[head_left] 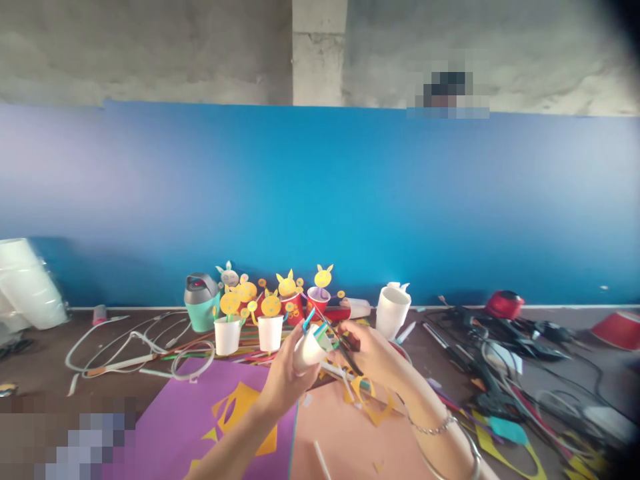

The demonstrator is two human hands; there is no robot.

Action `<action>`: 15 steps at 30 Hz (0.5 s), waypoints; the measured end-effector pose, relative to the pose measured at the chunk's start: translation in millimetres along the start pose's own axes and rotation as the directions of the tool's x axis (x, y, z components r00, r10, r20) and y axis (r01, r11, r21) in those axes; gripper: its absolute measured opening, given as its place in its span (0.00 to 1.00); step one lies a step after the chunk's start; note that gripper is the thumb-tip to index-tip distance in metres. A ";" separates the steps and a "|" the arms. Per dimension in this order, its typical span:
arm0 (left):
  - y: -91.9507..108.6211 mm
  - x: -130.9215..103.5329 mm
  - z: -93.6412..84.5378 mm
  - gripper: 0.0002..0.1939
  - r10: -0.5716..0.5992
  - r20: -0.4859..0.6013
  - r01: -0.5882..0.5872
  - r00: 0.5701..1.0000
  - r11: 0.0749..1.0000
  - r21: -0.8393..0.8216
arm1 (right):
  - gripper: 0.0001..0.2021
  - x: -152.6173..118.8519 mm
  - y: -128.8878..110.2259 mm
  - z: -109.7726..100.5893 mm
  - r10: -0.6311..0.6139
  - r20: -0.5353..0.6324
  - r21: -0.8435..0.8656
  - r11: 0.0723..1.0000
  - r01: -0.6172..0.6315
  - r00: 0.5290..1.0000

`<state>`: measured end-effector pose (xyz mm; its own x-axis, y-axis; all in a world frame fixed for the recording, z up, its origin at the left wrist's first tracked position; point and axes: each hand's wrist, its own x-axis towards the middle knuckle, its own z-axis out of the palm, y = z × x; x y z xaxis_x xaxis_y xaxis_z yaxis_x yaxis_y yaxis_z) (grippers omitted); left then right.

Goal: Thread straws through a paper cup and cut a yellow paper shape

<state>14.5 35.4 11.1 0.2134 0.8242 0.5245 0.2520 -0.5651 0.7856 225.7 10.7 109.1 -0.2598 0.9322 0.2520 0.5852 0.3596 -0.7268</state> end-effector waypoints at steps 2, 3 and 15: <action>1.6 -1.3 0.5 0.37 0.011 0.014 -0.011 1.000 0.999 0.046 | 0.12 0.9 2.4 1.7 0.018 0.007 0.022 1.000 -0.018 1.000; 2.7 -1.7 0.7 0.37 0.015 0.017 -0.016 1.000 0.998 0.063 | 0.12 1.1 3.5 1.7 0.018 0.010 0.024 1.000 -0.018 1.000; 8.7 -1.1 -2.9 0.38 0.005 0.023 -0.007 1.000 0.995 0.103 | 0.10 1.9 7.7 4.6 0.006 -0.010 0.069 0.998 -0.005 1.000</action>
<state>13.7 29.7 18.2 0.2359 0.8205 0.5207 0.3462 -0.5716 0.7439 226.2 15.0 101.1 -0.2486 0.9346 0.2543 0.5319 0.3511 -0.7705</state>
